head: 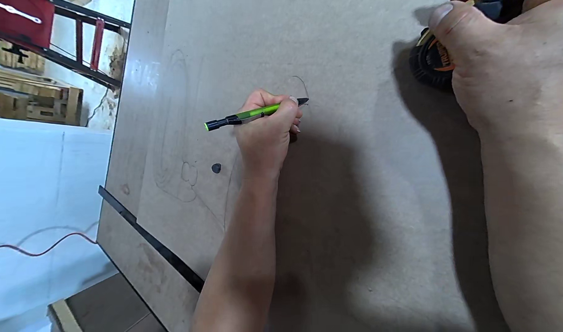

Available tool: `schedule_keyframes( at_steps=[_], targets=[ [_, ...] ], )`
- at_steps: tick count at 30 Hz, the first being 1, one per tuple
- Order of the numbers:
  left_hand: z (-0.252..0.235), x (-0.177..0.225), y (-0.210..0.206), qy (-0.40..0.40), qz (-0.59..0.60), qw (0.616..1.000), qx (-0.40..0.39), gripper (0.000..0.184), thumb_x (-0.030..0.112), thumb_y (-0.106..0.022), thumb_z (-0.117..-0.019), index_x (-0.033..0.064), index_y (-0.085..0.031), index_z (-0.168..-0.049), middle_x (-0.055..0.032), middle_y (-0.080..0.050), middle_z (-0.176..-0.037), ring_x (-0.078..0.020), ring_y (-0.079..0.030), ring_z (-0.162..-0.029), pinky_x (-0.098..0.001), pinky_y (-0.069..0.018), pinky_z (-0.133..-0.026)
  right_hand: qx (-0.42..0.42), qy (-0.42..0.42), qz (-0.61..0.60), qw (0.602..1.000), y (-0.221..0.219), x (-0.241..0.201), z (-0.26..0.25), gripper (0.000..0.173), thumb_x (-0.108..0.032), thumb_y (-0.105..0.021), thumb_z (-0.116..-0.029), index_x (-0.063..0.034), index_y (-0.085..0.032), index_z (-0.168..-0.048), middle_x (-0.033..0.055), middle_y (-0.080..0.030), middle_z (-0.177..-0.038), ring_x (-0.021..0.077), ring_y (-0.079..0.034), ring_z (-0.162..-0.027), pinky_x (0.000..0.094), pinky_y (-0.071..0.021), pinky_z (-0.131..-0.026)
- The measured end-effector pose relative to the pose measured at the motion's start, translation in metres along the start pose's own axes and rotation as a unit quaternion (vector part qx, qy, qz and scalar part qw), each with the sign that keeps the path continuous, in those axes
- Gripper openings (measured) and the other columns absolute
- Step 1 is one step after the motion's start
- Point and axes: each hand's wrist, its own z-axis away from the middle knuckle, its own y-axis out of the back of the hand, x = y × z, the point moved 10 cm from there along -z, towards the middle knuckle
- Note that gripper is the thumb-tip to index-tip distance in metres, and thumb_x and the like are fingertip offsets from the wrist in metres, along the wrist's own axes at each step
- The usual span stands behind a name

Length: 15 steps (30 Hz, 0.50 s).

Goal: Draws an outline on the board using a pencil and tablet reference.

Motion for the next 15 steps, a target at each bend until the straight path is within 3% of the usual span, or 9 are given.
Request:
schedule_keyframes(
  at_steps=[3,15],
  targets=[
    [0.002,0.000,0.000,-0.003,0.003,1.000,-0.001,0.013,-0.001,-0.068,-0.0924,0.0022,-0.060,-0.083,-0.0109,-0.072,-0.071,-0.0172,-0.070,-0.057,-0.0278,-0.0595,-0.051,0.004,0.008,0.005,1.000,0.000,0.002,-0.001,0.039,-0.057,-0.069,-0.0892,-0.0188,-0.072,-0.098,-0.0036,-0.067,-0.093,0.0054,-0.063,-0.088,0.0366,-0.0516,-0.082],
    [0.015,-0.001,0.002,0.009,0.001,1.000,-0.001,0.013,-0.001,-0.068,-0.0928,0.0020,-0.060,-0.083,-0.0110,-0.072,-0.072,-0.0169,-0.070,-0.058,-0.0268,-0.0594,-0.051,0.007,0.058,-0.044,0.997,-0.006,0.008,-0.008,0.037,-0.051,-0.074,-0.0879,-0.0156,-0.067,-0.081,-0.0004,-0.063,-0.078,0.0129,-0.063,-0.077,0.0449,-0.0520,-0.072]
  ],
)
